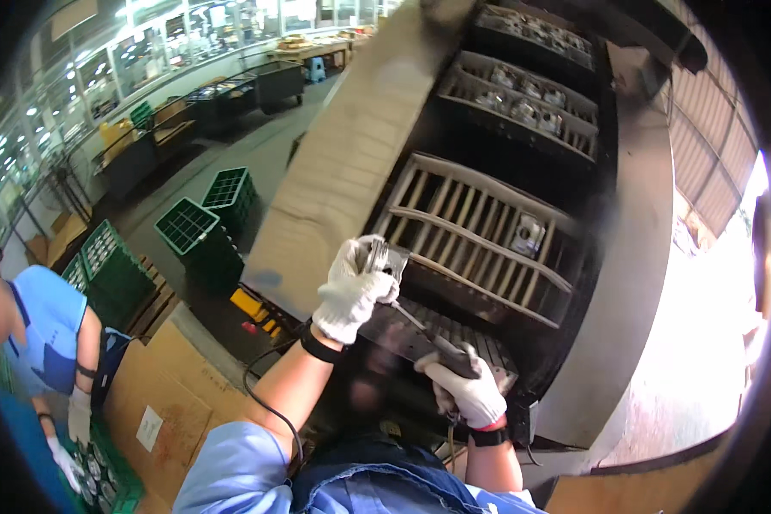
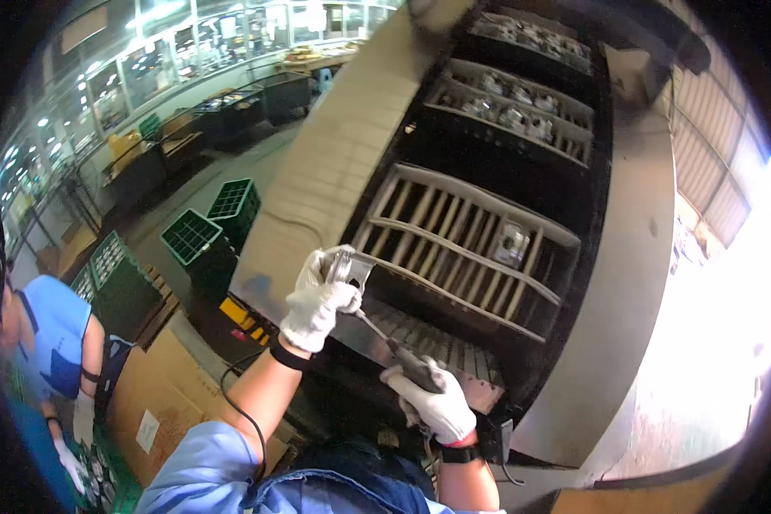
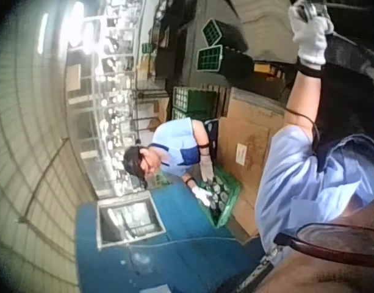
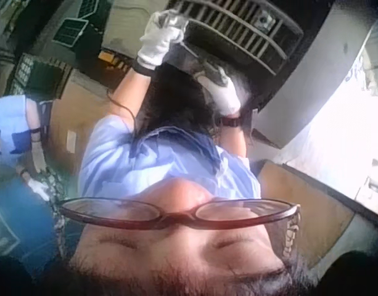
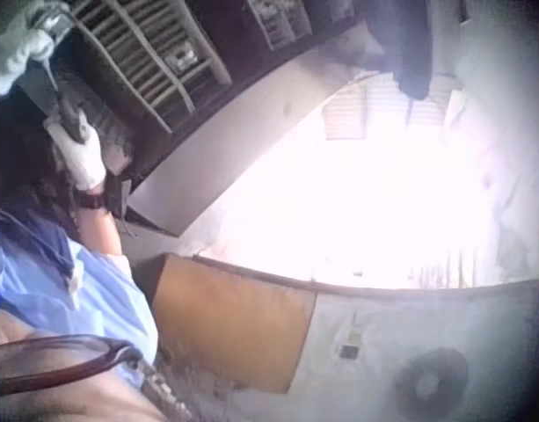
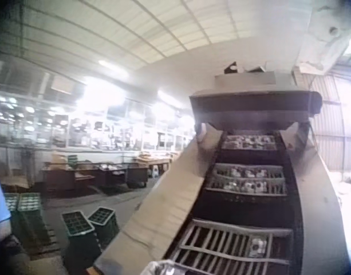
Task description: Using an air or fluid spray nozzle to treat cylindrical metal parts on a conveyor rack in a fabrication environment.
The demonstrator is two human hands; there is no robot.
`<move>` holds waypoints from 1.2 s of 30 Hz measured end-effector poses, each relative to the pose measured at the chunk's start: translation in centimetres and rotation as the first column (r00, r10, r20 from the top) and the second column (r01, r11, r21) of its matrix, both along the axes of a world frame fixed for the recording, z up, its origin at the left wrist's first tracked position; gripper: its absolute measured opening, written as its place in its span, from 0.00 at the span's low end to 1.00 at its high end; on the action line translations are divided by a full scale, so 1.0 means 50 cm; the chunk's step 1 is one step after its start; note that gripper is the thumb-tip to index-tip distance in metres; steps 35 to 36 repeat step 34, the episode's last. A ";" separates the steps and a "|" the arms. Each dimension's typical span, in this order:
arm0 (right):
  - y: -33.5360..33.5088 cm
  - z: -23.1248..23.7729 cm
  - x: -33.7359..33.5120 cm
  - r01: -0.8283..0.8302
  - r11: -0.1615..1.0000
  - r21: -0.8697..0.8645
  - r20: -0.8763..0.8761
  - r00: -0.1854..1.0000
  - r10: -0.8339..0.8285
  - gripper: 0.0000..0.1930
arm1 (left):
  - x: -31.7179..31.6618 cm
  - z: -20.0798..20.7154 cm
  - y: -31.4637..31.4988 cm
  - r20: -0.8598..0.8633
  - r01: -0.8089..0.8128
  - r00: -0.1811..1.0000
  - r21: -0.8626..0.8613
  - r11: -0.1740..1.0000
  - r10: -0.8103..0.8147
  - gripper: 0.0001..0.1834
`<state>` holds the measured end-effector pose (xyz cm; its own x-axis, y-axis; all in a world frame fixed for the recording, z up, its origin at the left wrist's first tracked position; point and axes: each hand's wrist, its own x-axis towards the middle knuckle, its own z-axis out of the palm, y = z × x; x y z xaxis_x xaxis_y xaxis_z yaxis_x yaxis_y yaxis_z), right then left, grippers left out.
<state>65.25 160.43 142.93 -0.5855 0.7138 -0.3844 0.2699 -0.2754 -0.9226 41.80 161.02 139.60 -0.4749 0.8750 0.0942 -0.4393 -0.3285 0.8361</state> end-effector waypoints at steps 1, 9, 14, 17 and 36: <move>-0.009 0.002 0.006 0.016 0.999 -0.036 -0.064 0.998 -0.019 0.08 | -0.015 -0.007 -0.023 0.020 -0.060 0.998 0.016 0.998 0.059 0.28; -0.089 -0.005 -0.032 -0.423 0.886 -0.188 -0.168 0.903 0.395 0.12 | -0.094 -0.086 -0.271 -0.920 -0.556 -0.030 0.341 0.758 0.391 0.38; -0.147 -0.050 -0.131 -0.617 0.750 -0.237 0.026 0.768 0.640 0.16 | -0.118 -0.187 -0.478 -0.269 -0.507 0.837 -0.054 0.860 0.476 0.30; -0.207 -0.059 -0.190 -0.707 0.688 -0.162 0.115 0.679 0.725 0.16 | -0.151 -0.195 -0.581 -0.061 -0.681 0.716 -0.282 0.676 0.696 0.32; 0.074 0.065 0.071 0.339 0.919 0.200 0.109 0.925 -0.365 0.24 | -0.209 -0.108 -0.473 -0.885 -0.761 0.435 -0.459 0.459 -0.164 0.48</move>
